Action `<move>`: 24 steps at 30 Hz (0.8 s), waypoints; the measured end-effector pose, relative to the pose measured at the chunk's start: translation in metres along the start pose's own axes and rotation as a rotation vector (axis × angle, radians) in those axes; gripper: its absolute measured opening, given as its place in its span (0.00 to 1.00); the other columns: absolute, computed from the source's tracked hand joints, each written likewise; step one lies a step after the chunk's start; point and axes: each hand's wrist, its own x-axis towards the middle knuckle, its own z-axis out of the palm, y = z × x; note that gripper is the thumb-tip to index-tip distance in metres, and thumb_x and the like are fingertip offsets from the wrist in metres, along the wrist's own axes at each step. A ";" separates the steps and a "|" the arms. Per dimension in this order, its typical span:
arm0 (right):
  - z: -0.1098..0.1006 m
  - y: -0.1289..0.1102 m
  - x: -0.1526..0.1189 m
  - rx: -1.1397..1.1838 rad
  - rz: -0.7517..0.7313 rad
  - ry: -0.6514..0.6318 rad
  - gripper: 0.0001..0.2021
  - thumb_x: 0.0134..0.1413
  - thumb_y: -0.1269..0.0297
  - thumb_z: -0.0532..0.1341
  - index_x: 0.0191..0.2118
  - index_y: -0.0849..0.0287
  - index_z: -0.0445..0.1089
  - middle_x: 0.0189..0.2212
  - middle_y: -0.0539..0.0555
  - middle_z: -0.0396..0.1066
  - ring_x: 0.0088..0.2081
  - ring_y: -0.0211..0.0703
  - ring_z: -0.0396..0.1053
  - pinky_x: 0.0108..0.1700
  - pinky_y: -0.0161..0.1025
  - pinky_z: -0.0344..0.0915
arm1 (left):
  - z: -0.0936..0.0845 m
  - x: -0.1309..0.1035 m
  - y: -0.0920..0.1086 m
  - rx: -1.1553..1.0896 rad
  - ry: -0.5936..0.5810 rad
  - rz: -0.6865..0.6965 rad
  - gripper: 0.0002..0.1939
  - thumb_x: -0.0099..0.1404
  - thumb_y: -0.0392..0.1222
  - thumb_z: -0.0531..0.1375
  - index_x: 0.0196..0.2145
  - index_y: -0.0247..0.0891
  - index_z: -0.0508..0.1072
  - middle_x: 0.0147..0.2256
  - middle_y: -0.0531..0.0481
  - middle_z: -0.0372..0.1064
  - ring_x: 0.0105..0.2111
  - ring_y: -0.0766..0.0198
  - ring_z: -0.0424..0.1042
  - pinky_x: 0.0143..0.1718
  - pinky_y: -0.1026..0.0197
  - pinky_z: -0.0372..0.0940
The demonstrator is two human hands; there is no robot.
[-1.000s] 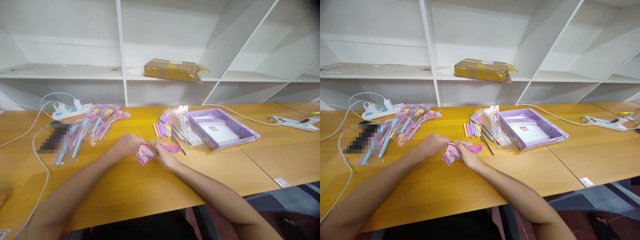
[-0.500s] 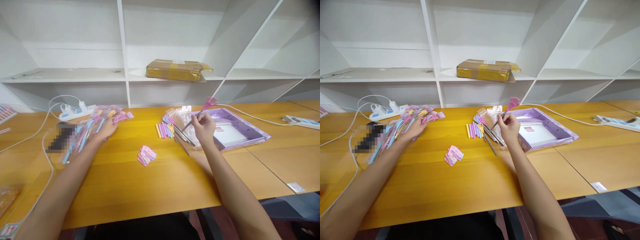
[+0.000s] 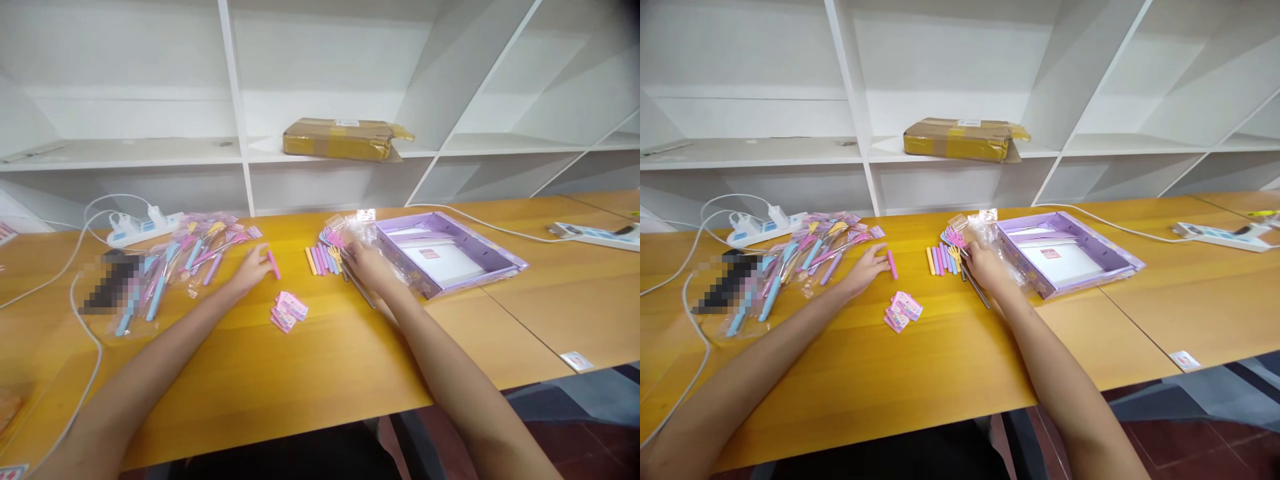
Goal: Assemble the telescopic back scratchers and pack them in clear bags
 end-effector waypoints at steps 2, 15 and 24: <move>0.002 -0.001 0.000 -0.028 -0.052 0.027 0.14 0.73 0.58 0.53 0.51 0.60 0.71 0.47 0.68 0.77 0.44 0.58 0.74 0.45 0.46 0.65 | -0.004 0.002 0.001 0.030 -0.046 -0.022 0.31 0.61 0.35 0.63 0.62 0.40 0.67 0.64 0.37 0.65 0.62 0.49 0.72 0.54 0.53 0.74; 0.005 -0.002 -0.001 0.000 -0.103 0.139 0.15 0.71 0.53 0.58 0.46 0.59 0.74 0.46 0.68 0.75 0.37 0.54 0.73 0.38 0.45 0.62 | -0.117 0.003 0.018 1.260 0.032 0.080 0.25 0.72 0.43 0.57 0.65 0.38 0.70 0.67 0.34 0.64 0.62 0.34 0.65 0.62 0.37 0.62; -0.003 -0.014 -0.007 0.107 -0.158 0.285 0.12 0.71 0.58 0.56 0.44 0.57 0.74 0.44 0.63 0.76 0.39 0.52 0.71 0.39 0.43 0.62 | -0.108 0.004 0.026 1.201 0.030 0.182 0.23 0.69 0.29 0.51 0.60 0.32 0.72 0.62 0.32 0.68 0.62 0.44 0.68 0.65 0.47 0.62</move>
